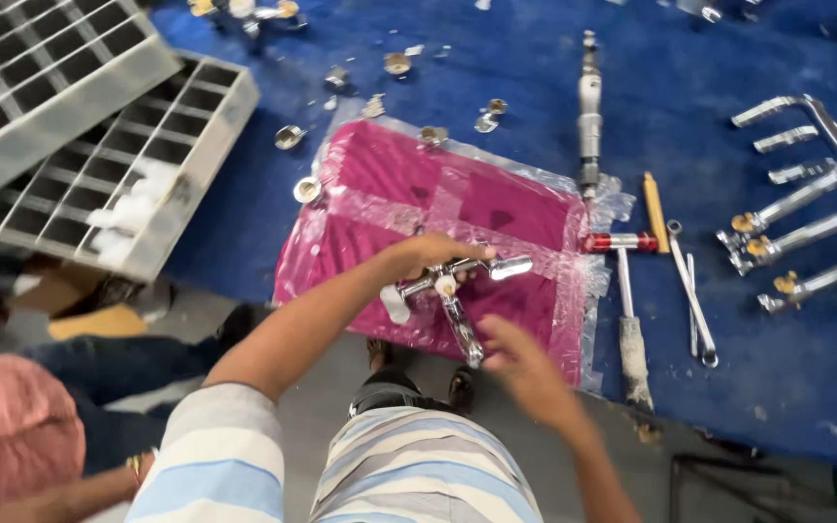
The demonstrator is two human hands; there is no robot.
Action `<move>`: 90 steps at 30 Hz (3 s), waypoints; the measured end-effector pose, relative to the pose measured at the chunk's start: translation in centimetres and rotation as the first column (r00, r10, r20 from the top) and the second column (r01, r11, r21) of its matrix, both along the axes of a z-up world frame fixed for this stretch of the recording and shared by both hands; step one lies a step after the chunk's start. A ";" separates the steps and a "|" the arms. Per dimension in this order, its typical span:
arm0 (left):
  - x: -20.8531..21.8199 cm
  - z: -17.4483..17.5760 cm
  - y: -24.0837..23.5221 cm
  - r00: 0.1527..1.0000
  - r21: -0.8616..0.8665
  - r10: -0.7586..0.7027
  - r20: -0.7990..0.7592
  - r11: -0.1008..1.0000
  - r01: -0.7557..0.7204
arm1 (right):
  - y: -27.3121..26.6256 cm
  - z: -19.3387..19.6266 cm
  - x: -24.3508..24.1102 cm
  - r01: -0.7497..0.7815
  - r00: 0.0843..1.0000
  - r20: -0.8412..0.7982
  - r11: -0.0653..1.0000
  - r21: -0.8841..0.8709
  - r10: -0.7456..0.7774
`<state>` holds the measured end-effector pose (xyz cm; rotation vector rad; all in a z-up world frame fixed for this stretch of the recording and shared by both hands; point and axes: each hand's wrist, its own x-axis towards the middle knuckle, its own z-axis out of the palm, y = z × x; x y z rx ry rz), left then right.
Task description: The person assembles a metal faucet by placing components together and hammering a small red tool against the assembly. They use a wrench to tighten specific parts of the faucet while it sits on a purple surface.
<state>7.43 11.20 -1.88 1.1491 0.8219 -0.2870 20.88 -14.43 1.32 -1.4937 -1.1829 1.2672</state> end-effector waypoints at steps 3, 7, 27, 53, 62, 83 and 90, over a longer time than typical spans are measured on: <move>2.4 -0.7 3.8 0.977 -0.084 -0.191 -0.095 0.979 0.183 | 2.7 1.5 -5.8 0.163 0.957 0.208 0.967 0.198 -0.204; 5.2 0.5 8.3 0.779 0.391 -0.600 -0.180 0.683 0.617 | 6.5 2.2 -8.7 0.354 0.876 0.259 0.908 0.226 -0.406; -4.2 2.2 -7.5 0.792 0.684 -0.210 0.574 0.654 -0.323 | 16.3 -5.2 5.0 0.153 0.978 -0.109 0.970 -0.189 -0.176; -1.8 3.4 -3.6 0.856 0.678 -0.239 0.458 0.717 -0.162 | 9.7 -8.3 0.4 0.715 0.525 -0.513 0.679 -0.165 -0.679; 7.7 -9.0 6.2 0.669 0.452 -0.730 -0.142 0.553 0.699 | 8.4 -6.9 -0.8 0.765 0.457 -0.559 0.627 -0.150 -0.692; 3.1 -6.6 -0.7 0.927 0.842 -0.302 -0.224 0.418 0.340 | 3.7 23.6 5.4 0.023 0.626 0.569 0.741 0.671 -0.534; 2.2 -3.5 -1.2 0.929 0.850 -0.269 -0.254 0.395 0.347 | 9.9 7.1 5.9 0.081 0.643 0.727 0.966 0.247 -0.240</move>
